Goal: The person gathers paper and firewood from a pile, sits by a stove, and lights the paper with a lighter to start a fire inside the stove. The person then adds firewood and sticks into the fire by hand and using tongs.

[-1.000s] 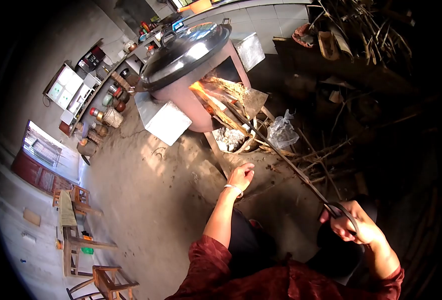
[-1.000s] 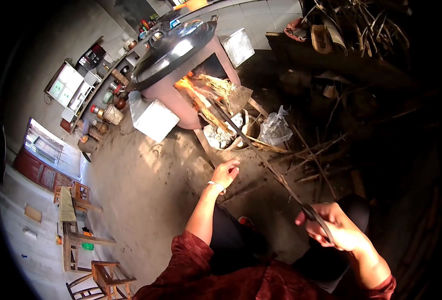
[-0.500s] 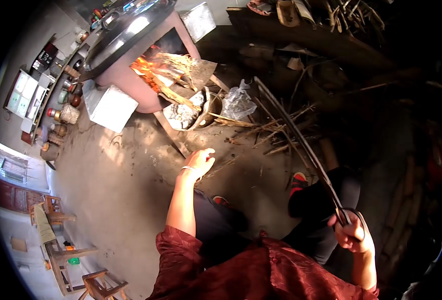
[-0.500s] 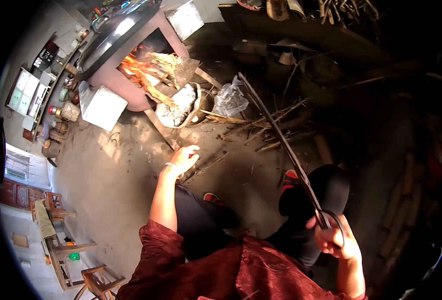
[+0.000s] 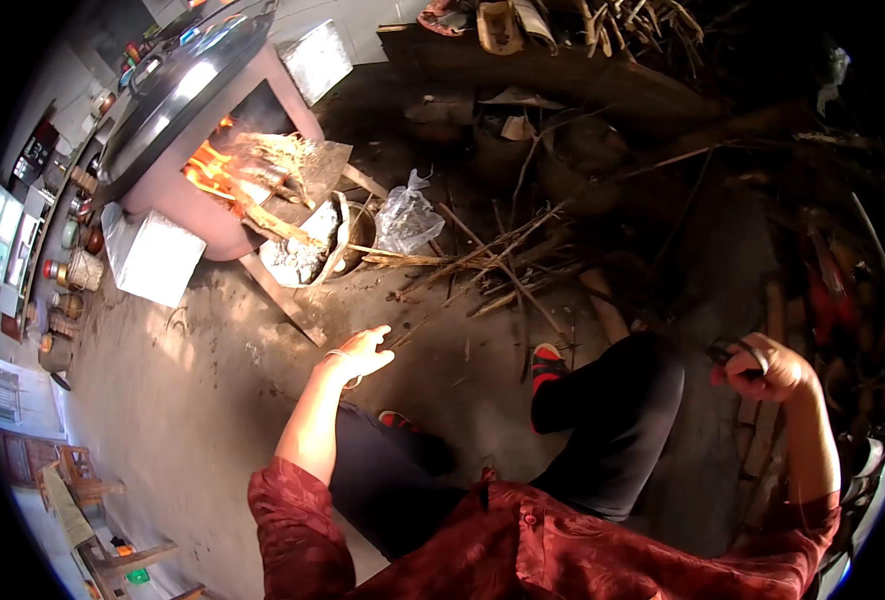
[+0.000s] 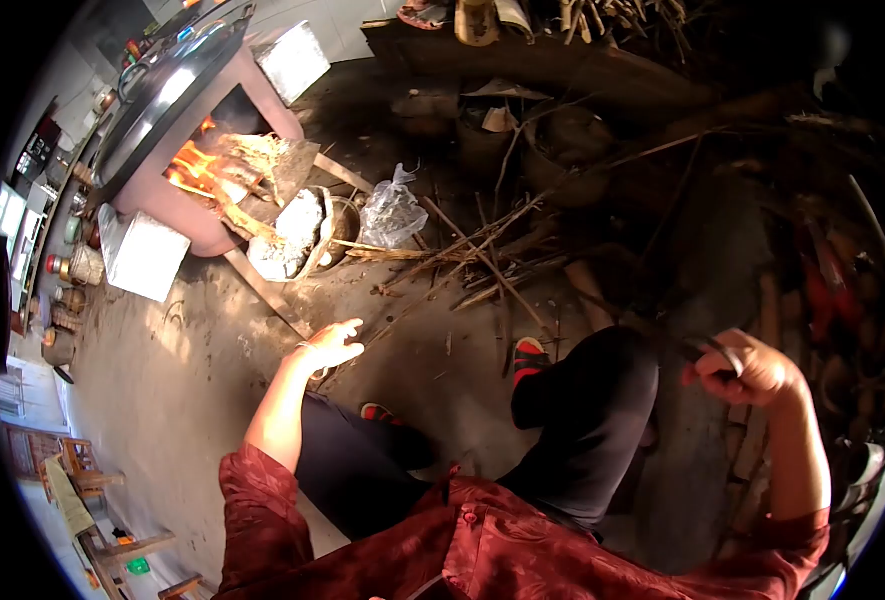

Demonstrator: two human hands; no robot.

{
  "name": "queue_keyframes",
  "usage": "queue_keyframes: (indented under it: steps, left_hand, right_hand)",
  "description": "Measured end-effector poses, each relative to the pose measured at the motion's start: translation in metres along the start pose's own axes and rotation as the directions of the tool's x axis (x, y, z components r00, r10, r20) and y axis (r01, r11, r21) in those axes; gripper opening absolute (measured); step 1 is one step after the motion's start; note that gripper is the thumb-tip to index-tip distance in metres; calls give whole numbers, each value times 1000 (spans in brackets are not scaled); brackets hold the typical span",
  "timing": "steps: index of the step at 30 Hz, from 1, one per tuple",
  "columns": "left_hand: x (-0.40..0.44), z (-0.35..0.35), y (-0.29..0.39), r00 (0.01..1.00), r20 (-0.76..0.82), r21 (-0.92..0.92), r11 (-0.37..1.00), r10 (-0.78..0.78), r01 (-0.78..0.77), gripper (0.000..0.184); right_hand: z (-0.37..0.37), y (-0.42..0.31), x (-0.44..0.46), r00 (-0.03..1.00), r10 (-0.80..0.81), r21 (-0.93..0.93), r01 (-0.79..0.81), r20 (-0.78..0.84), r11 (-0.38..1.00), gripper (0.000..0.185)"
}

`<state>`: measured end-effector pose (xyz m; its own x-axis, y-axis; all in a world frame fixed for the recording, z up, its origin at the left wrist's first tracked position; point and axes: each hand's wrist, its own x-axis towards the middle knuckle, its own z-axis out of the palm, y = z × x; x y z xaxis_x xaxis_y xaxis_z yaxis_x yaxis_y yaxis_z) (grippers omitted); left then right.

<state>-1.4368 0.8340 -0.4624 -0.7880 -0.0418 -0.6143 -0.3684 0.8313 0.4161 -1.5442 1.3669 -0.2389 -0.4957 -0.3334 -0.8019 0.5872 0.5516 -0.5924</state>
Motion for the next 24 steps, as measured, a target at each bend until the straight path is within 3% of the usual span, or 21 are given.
queue_keyframes:
  steps: [1, 3, 4, 5, 9, 11, 13, 15, 16, 19, 24]
  left_hand:
    - [8, -1, 4, 1000, 16, 68, 998, -4, 3, 68]
    - [28, -3, 12, 999, 49, 206, 978, -14, 4, 73]
    - [38, -9, 24, 994, 96, 154, 987, -51, 36, 82]
    - [51, -8, 33, 998, 46, 144, 989, -50, 43, 86]
    - [122, 29, 51, 992, -122, -6, 999, -35, 35, 106]
    - [155, 53, 56, 960, -277, 54, 998, 27, -13, 112]
    - [165, 54, 75, 961, -278, 38, 999, -5, 16, 116]
    - [191, 61, 81, 946, -325, 51, 998, -6, 24, 117]
    - [202, 60, 86, 942, -336, 70, 997, 11, 13, 115]
    - [237, 57, 98, 923, -379, 97, 995, 64, -30, 112]
    - [277, 60, 105, 949, -316, 88, 996, 11, 17, 108]
  right_hand:
    - [-3, -10, -11, 998, 30, -15, -31, -56, 999, 21]
    - [-9, -22, -19, 984, 34, -466, -113, -175, 877, 21]
    - [-13, -21, -19, 965, 51, -540, -187, -256, 821, 22]
    - [-18, -20, -20, 939, 58, -601, -264, -340, 754, 23]
    - [-66, 18, -4, 936, 186, -779, -352, -298, 519, 22]
    - [-77, 35, 6, 911, 304, -822, -391, -281, 414, 21]
    - [-112, 92, 29, 886, 433, -815, -370, -165, 447, 21]
    - [-110, 111, 20, 858, 307, -901, -433, -412, 1, 18]
    - [-110, 119, 17, 843, 267, -883, -462, -468, -88, 18]
    - [-105, 124, 26, 820, 199, -834, -551, -537, 20, 22]
    - [-89, 108, 41, 816, -46, -792, -544, -576, 276, 30]
